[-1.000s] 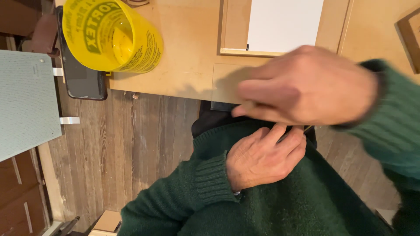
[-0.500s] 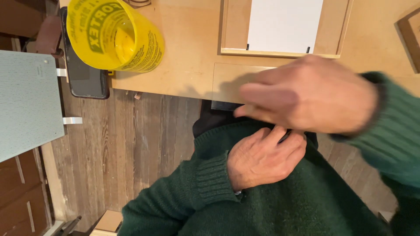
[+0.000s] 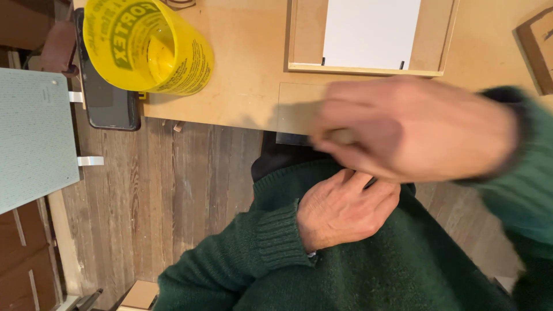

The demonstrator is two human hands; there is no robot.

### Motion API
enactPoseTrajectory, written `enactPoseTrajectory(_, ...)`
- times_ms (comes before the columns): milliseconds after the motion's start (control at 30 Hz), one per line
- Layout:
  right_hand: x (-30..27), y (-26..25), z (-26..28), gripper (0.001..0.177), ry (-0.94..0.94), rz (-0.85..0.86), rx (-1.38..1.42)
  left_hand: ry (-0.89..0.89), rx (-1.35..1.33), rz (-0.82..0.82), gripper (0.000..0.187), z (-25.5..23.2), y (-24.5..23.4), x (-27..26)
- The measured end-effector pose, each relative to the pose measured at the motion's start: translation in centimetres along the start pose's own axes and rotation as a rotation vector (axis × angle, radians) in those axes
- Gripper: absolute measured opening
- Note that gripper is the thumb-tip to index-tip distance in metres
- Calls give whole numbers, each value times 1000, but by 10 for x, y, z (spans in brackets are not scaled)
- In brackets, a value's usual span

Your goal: Applying adhesive paper tape to seal the back of a picture frame.

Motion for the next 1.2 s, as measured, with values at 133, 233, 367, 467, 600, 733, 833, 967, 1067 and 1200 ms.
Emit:
enactPoseTrajectory(133,-20,2,-17,21,404,316,-240,-7,89,-74,26,2,-11,3)
enactPoseTrajectory(233,-21,26,-45,25,536,559,-351,10,64,-55,26,2,-5,1)
enactPoseTrajectory(367,26,37,-32,22,327,466,-286,5,16,-62,23,0,-1,-2)
enactPoseTrajectory(467,34,18,-10,24,30,170,-19,-21,-52,-14,19,0,3,-1)
enactPoseTrajectory(600,24,14,-8,25,169,410,-116,-23,-40,-25,16,1,0,-1)
enactPoseTrajectory(733,18,32,-35,28,474,650,-329,-8,-31,-27,19,3,-2,1)
enactPoseTrajectory(833,34,28,-20,24,125,339,-8,-31,-4,-13,19,2,-2,0)
enactPoseTrajectory(967,52,-11,14,23,-75,115,-84,-25,-26,-25,18,4,1,0)
enactPoseTrajectory(1067,41,7,-14,27,550,785,-221,-5,12,-38,23,4,-4,1)
enactPoseTrajectory(1200,47,14,-27,23,480,694,-384,4,53,-36,28,4,-9,3)
Point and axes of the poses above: each hand's wrist, its own x-axis towards the middle knuckle, its own y-axis out of the palm, z = x × y, the point moved 5 cm from there along x, towards the middle knuckle, and after that the axes turned 13 degrees about z, right-handed, at the moved point
